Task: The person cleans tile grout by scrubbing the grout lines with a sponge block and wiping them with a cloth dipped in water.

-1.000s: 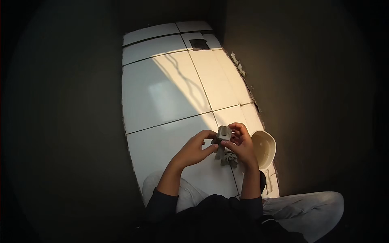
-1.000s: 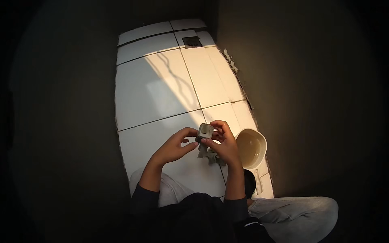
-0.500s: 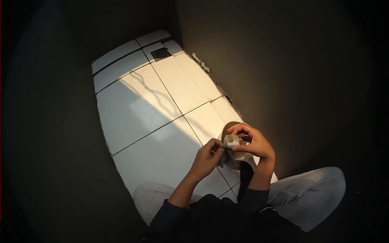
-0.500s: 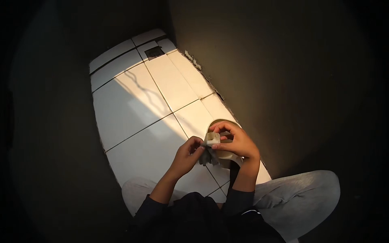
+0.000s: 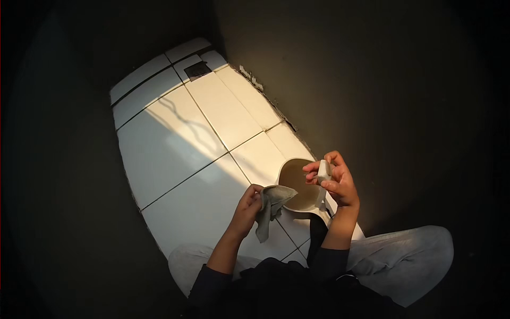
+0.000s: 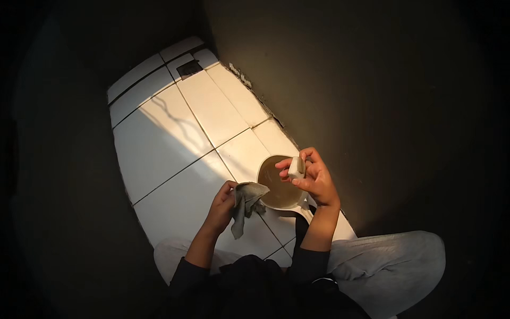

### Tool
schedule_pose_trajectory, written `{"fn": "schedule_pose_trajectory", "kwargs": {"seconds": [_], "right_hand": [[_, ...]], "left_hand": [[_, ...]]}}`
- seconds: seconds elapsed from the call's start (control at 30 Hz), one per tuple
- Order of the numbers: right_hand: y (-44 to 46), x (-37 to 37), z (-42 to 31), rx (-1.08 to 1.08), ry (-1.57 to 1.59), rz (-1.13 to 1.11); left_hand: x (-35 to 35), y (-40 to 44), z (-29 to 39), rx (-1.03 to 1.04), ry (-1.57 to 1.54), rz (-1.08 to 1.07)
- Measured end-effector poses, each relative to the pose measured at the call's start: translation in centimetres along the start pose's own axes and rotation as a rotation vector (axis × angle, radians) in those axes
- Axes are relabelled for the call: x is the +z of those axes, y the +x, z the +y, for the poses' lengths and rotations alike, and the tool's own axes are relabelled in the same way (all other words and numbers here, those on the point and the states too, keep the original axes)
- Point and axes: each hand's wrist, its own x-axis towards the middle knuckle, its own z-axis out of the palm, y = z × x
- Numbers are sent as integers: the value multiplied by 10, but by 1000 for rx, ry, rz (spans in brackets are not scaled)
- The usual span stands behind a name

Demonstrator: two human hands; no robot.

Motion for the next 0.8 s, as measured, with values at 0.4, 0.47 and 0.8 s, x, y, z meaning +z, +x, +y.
{"fn": "schedule_pose_trajectory", "kwargs": {"seconds": [0.4,0.47,0.8], "right_hand": [[7,-16,59,341,-1094,-10],[6,-13,60,332,-1058,9],[8,-8,59,469,-994,-10]], "left_hand": [[-16,13,-11,-7,18,345],[-16,13,-8,-20,21,344],[-11,10,1,-67,34,327]]}}
